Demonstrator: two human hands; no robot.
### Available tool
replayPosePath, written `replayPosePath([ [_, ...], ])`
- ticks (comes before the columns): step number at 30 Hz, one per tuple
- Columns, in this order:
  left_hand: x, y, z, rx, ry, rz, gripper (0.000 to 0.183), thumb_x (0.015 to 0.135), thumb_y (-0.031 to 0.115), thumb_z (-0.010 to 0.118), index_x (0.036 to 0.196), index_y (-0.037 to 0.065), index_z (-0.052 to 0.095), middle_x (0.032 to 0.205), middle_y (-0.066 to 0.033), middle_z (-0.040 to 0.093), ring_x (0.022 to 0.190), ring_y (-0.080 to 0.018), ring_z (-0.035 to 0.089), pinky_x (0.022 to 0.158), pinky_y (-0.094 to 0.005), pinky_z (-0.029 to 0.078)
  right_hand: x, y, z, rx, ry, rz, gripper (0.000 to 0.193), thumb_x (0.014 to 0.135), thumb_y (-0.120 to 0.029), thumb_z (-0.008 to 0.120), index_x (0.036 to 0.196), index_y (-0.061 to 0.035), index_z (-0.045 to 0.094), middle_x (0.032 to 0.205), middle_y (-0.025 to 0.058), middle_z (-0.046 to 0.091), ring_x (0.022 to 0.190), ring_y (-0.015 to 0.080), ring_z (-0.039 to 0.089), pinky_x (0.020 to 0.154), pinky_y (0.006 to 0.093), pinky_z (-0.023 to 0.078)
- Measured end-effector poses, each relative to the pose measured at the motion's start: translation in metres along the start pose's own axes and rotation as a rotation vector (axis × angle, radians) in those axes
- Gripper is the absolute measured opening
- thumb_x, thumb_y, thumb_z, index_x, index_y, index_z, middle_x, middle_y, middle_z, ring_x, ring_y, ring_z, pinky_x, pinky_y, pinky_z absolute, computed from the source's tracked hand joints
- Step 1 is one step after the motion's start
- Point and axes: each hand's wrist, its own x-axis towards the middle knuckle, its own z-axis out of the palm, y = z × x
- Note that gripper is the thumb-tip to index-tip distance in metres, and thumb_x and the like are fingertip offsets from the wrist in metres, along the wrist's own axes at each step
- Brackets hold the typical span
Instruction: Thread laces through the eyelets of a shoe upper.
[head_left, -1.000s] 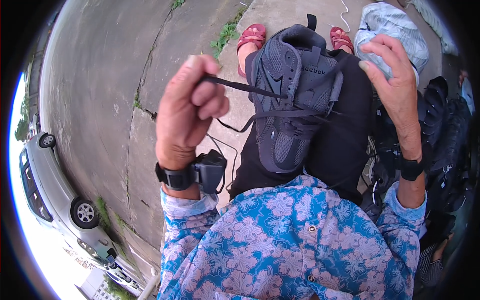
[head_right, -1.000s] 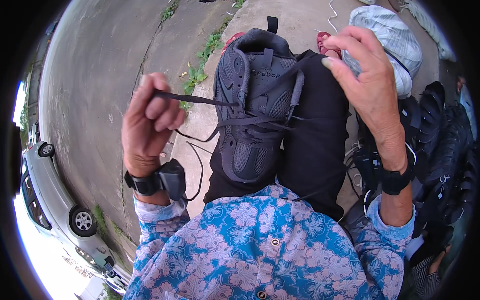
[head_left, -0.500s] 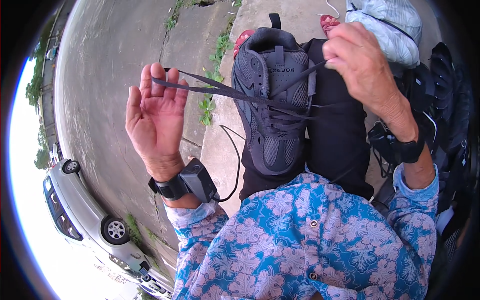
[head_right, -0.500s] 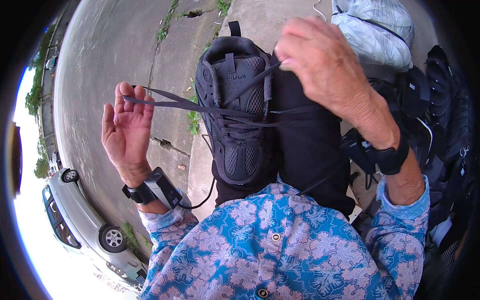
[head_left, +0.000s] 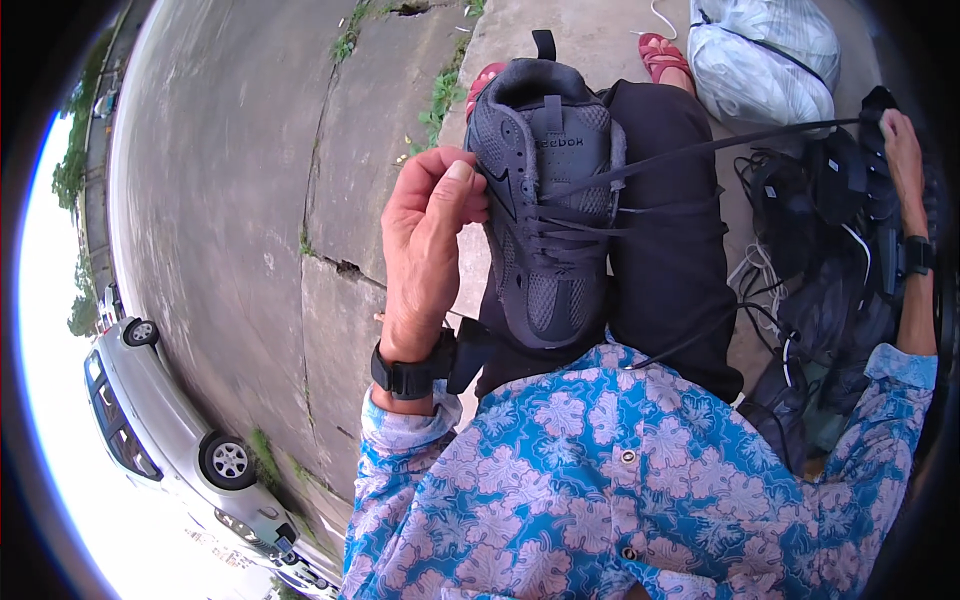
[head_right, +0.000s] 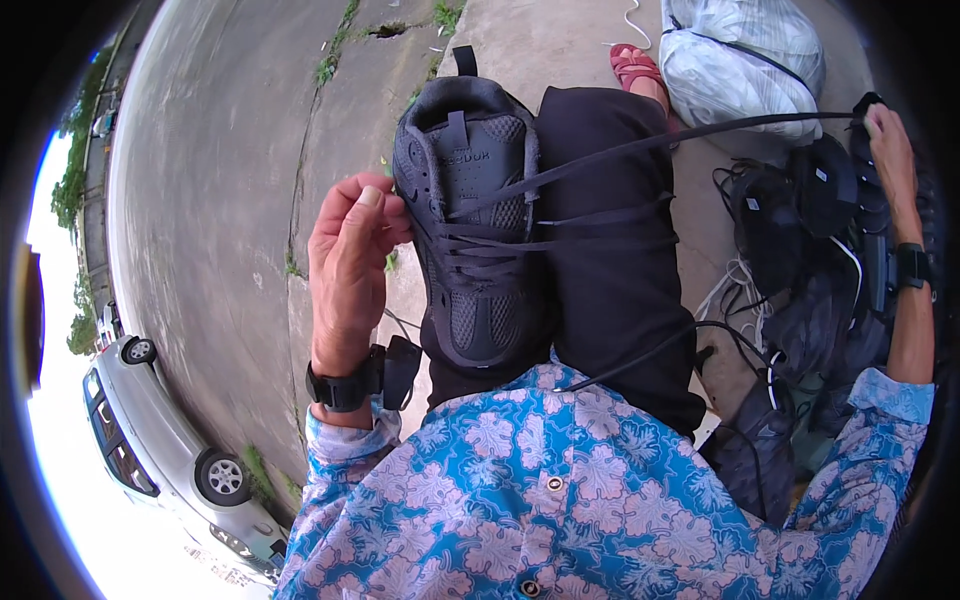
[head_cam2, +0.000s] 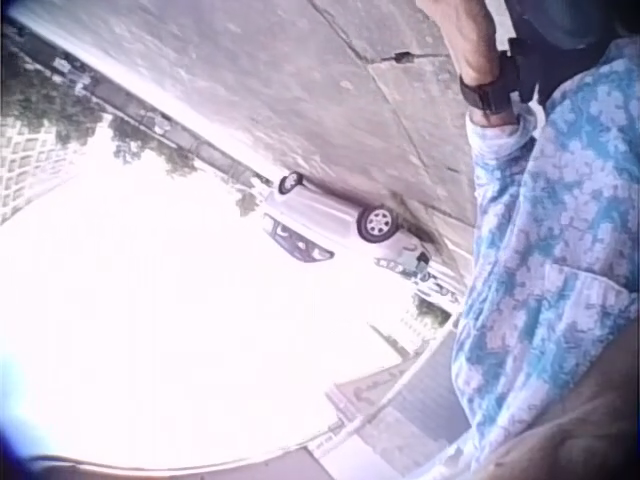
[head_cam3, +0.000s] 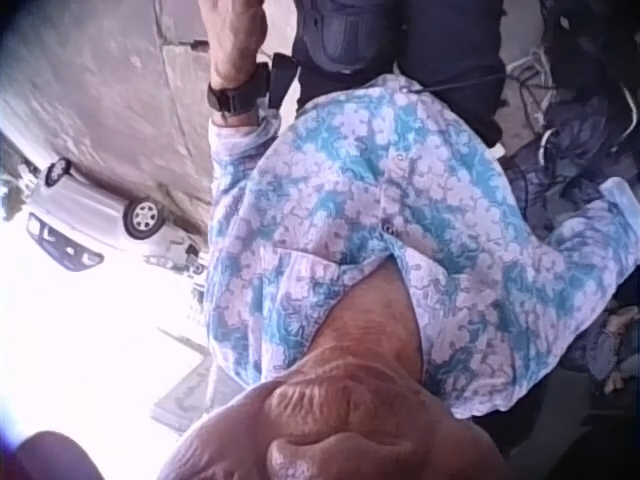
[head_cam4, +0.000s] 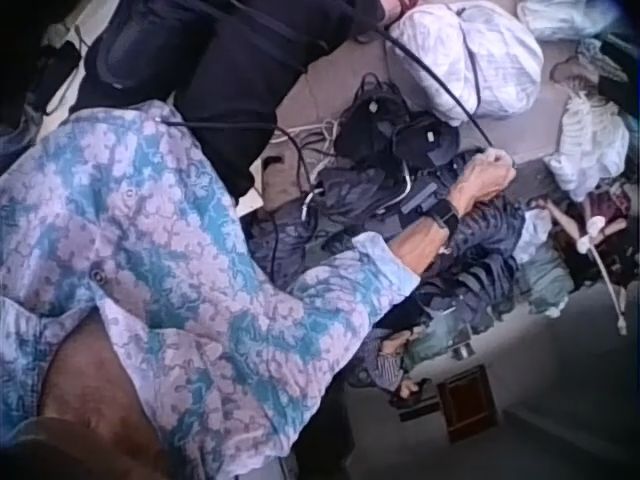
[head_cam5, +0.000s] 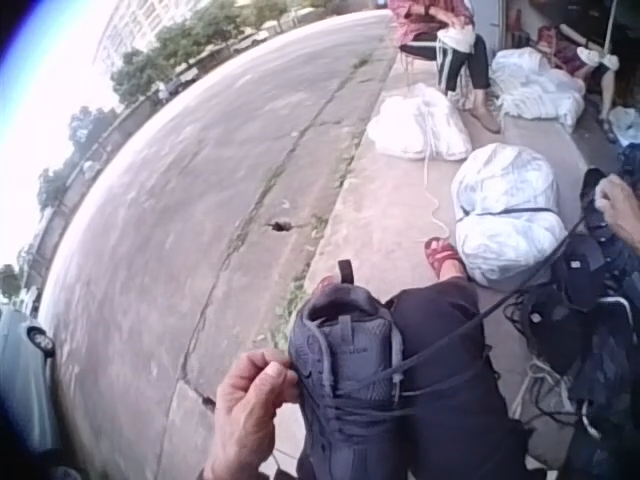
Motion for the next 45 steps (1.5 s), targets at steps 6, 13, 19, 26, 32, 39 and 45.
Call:
replayPosePath([
  [6, -0.025, 0.035, 0.023, 0.481, -0.322, -0.027, 0.013, 0.092, 0.010, 0.062, 0.099, 0.000, 0.064, 0.079, 0.0016, 0.061, 0.068, -0.0035, 0.052, 0.058, -0.0193, 0.043, -0.033, -0.279, -0.061, 0.603, -0.022, -0.408, 0.011, 0.082, -0.008, 0.062, 0.087, -0.0009, 0.056, 0.093, 0.0100, 0.055, 0.092, 0.0277, 0.056, 0.085, 0.0324, 0.044],
  [13, -0.017, 0.032, 0.055, 0.647, -0.405, 0.047, 0.021, 0.093, 0.012, 0.058, 0.108, -0.002, 0.064, 0.082, -0.0046, 0.067, 0.067, -0.0071, 0.058, 0.057, -0.0217, 0.048, -0.075, -0.379, -0.079, 0.867, -0.085, -0.614, 0.019, 0.065, -0.008, 0.075, 0.077, -0.0057, 0.060, 0.095, 0.0048, 0.054, 0.103, 0.0258, 0.052, 0.091, 0.0408, 0.038],
  [19, -0.005, 0.035, 0.063, 0.776, -0.483, 0.073, 0.023, 0.095, 0.014, 0.055, 0.105, -0.004, 0.064, 0.072, -0.0054, 0.064, 0.058, -0.0080, 0.056, 0.052, -0.0237, 0.048, -0.079, -0.389, -0.072, 0.888, -0.033, -0.604, 0.013, 0.065, -0.008, 0.072, 0.073, -0.0061, 0.063, 0.093, 0.0037, 0.054, 0.100, 0.0231, 0.052, 0.091, 0.0383, 0.036],
  [26, 0.013, 0.036, 0.072, 1.034, -0.654, 0.228, 0.013, 0.083, 0.004, 0.055, 0.089, 0.000, 0.066, 0.063, -0.0124, 0.060, 0.055, -0.0204, 0.060, 0.052, -0.0321, 0.048, -0.084, -0.394, -0.070, 0.793, 0.033, -0.613, 0.015, 0.063, -0.010, 0.074, 0.074, -0.0060, 0.064, 0.095, 0.0037, 0.055, 0.100, 0.0211, 0.052, 0.092, 0.0384, 0.036],
  [32, 0.007, 0.022, 0.065, 1.129, -0.570, 0.481, 0.007, 0.077, 0.005, 0.059, 0.082, 0.000, 0.062, 0.068, -0.0203, 0.060, 0.064, -0.0373, 0.062, 0.057, -0.0387, 0.050, -0.084, -0.390, -0.071, 0.840, 0.013, -0.567, 0.019, 0.065, -0.012, 0.077, 0.077, -0.0057, 0.064, 0.096, 0.0038, 0.056, 0.100, 0.0217, 0.052, 0.092, 0.0382, 0.036],
  [39, -0.009, 0.025, 0.046, 0.836, -0.356, 0.377, 0.006, 0.077, 0.002, 0.059, 0.082, 0.000, 0.060, 0.059, -0.0148, 0.056, 0.051, -0.0273, 0.059, 0.052, -0.0351, 0.048, -0.082, -0.396, -0.082, 0.951, -0.022, -0.467, 0.017, 0.067, -0.011, 0.076, 0.078, -0.0072, 0.064, 0.095, 0.0029, 0.055, 0.096, 0.0216, 0.052, 0.087, 0.0377, 0.038],
  [45, -0.007, 0.025, 0.045, 0.777, -0.450, 0.346, 0.012, 0.078, 0.003, 0.059, 0.089, 0.000, 0.062, 0.059, -0.0148, 0.057, 0.053, -0.0255, 0.061, 0.053, -0.0328, 0.048, -0.067, -0.407, -0.079, 0.959, -0.053, -0.583, 0.014, 0.073, -0.009, 0.073, 0.083, -0.0046, 0.064, 0.094, 0.0015, 0.056, 0.094, 0.0187, 0.053, 0.083, 0.0352, 0.041],
])
